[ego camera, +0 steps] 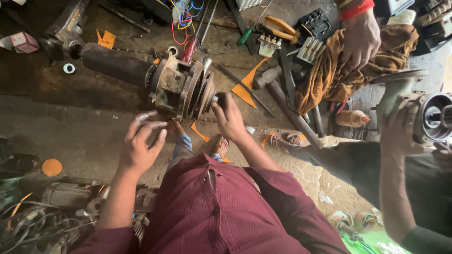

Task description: The person works on a water pump assembly on a cluttered workshop bench. They hold the pump housing steady, tap and drive components with a hammer, turn a bolt with a spanner, and use a file on a part, repositioning the pump between actions.

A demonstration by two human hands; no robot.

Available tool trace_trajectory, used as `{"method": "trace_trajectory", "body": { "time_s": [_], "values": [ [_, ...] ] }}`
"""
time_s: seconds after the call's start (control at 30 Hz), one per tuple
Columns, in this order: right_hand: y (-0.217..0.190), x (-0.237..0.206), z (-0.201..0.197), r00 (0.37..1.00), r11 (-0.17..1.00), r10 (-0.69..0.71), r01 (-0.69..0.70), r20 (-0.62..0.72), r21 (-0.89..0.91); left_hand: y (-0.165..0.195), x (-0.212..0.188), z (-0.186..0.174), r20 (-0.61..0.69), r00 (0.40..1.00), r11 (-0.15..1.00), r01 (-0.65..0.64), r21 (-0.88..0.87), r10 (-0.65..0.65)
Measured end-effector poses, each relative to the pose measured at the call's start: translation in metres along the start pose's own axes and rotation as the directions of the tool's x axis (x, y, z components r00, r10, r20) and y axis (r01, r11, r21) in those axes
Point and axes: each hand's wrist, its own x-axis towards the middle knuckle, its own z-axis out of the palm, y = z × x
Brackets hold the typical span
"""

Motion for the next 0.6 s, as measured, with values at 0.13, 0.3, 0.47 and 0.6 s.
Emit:
{"method": "trace_trajectory", "body": {
  "time_s": [0.13,0.3,0.47,0.6],
  "values": [
    [-0.002,-0.002,-0.002,0.910,0.917,0.399,-0.395,0.112,-0.055,-0.006,-0.011,-0.001,0.031,0.996,0.996,0.076,0.054,-0.078],
    [0.002,0.003,-0.004,1.000,0.999,0.018,-0.018,-0.005,0.029,-0.010,-0.019,-0.001,0.005,0.990,0.990,0.138,0.034,-0.138],
    [0.004,0.007,-0.005,0.811,0.827,0.556,-0.562,0.182,-0.019,-0.009,-0.017,-0.004,0.041,0.991,0.992,0.125,0.028,-0.126],
    [0.002,0.001,-0.004,0.993,0.990,-0.118,0.119,0.015,-0.079,-0.008,-0.011,-0.005,0.016,0.996,0.995,0.090,0.033,-0.091]
  ]
}}
